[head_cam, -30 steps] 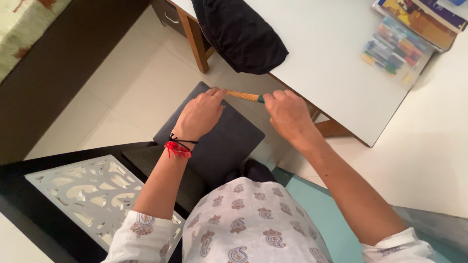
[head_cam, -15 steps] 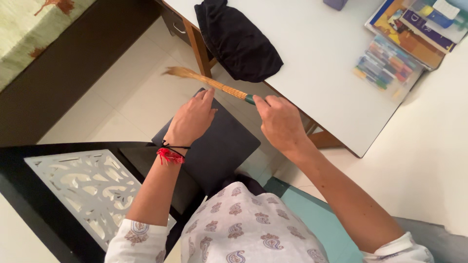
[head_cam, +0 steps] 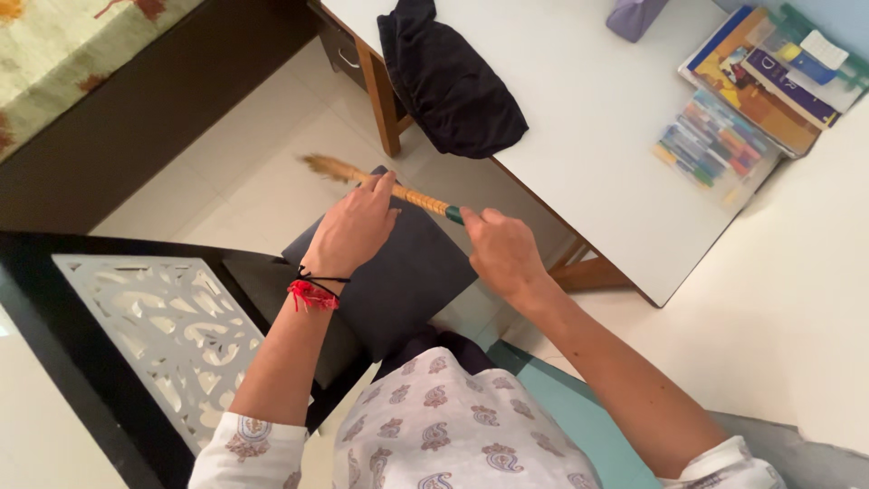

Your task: The person moves a decorative panel and a chair, then sweeps a small black object and a red-capped tube across the tiled floor using a broom.

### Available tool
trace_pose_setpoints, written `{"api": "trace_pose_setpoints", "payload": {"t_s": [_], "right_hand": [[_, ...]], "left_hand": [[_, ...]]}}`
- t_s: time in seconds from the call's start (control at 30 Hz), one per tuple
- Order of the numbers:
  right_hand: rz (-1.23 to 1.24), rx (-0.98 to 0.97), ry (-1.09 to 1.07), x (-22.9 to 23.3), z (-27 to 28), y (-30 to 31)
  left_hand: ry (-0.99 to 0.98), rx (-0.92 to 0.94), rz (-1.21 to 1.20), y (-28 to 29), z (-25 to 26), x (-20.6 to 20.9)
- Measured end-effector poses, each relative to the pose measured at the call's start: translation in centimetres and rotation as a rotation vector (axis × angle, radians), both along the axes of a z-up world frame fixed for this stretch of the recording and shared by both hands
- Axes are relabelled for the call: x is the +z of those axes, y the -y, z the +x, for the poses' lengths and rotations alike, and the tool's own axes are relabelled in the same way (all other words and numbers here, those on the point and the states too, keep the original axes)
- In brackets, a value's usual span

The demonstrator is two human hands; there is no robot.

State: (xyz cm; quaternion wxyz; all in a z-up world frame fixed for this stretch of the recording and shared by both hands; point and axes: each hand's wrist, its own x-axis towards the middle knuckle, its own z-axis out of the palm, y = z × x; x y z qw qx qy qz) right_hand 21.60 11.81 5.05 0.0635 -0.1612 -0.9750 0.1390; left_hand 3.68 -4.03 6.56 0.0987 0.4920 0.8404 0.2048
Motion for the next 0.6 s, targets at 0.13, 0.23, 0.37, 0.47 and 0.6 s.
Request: {"api": "trace_pose_setpoints", "payload": {"t_s": [0.13,0.23,0.37,0.47,0.6], "right_hand": [[-0.026,-0.013,0.028,0.3,0.4,0.3],[-0.074,-0.003,0.235,0.4,0.4,0.6],[-0.136,0.014,0.142,0.5,-0.1,0.9],[-0.221,0.083,-0.057,1.1,-0.4,1.1],[-0.279,0.163,-0.205,2.4,-1.6,1.4]], "left_hand": [[0.002,0.012,0.006,0.3,0.4,0.1],[-0.023,0.001,0.032,0.7,1.0,0.1],[-0.032,0.004,0.054,1.2,1.4,0.5],[-0.033,0.015,0.056,1.8,1.7,1.2],[-0.016,0.095,0.006,2.6,2.0,2.6]]}}
